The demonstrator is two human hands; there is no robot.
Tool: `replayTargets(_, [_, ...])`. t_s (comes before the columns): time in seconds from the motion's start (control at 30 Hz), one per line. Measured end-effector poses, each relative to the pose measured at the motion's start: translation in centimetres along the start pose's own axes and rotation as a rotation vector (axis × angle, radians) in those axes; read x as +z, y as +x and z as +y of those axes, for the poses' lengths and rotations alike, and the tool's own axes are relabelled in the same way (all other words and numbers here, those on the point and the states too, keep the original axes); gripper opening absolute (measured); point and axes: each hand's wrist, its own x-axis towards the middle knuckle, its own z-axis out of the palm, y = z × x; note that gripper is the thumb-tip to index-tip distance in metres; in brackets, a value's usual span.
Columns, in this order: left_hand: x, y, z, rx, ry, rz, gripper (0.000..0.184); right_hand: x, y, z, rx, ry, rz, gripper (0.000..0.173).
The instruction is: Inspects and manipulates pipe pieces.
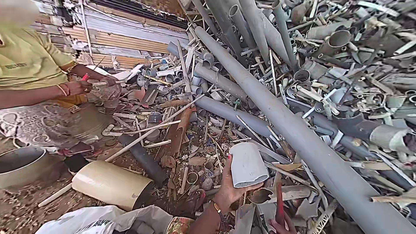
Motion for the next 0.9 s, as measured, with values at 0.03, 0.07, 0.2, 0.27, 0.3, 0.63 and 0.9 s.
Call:
replayTargets(0.03, [0.1,-0.1,0.4,0.009,-0.002,-0.012,0.078,-0.2,-0.4,-0.4,-0.166,-0.054,-0.024,0.071])
replayTargets(0.07, [0.3,-0.2,0.7,0.017,-0.008,-0.005,0.080,-0.2,-0.7,-1.0,-0.301,-0.095,0.006,0.077])
replayTargets(0.2, [0.7,-1.1,1.1,0.114,0.065,0.111,0.075,-0.3,0.0,-2.3,-0.238,0.139,0.350,0.019])
replayTargets(0.27, [0.6,-1.1,0.7,0.178,0.111,0.205,0.071,-1.3,1.0,-2.7,-0.047,0.345,0.382,0.007])
replayTargets(0.3, [0.4,-1.2,0.4,0.192,0.133,0.265,0.071,-1.8,1.2,-2.7,0.051,0.430,0.358,0.009])
replayTargets(0.63, [0.4,-1.8,-1.4,0.188,0.123,0.264,0.077,-3.6,0.7,-5.3,0.205,0.473,0.085,0.021])
replayTargets(0.9, [0.4,-0.9,-2.2,0.221,0.206,0.286,0.076,-5.0,2.2,-3.5,0.198,0.339,0.212,0.016])
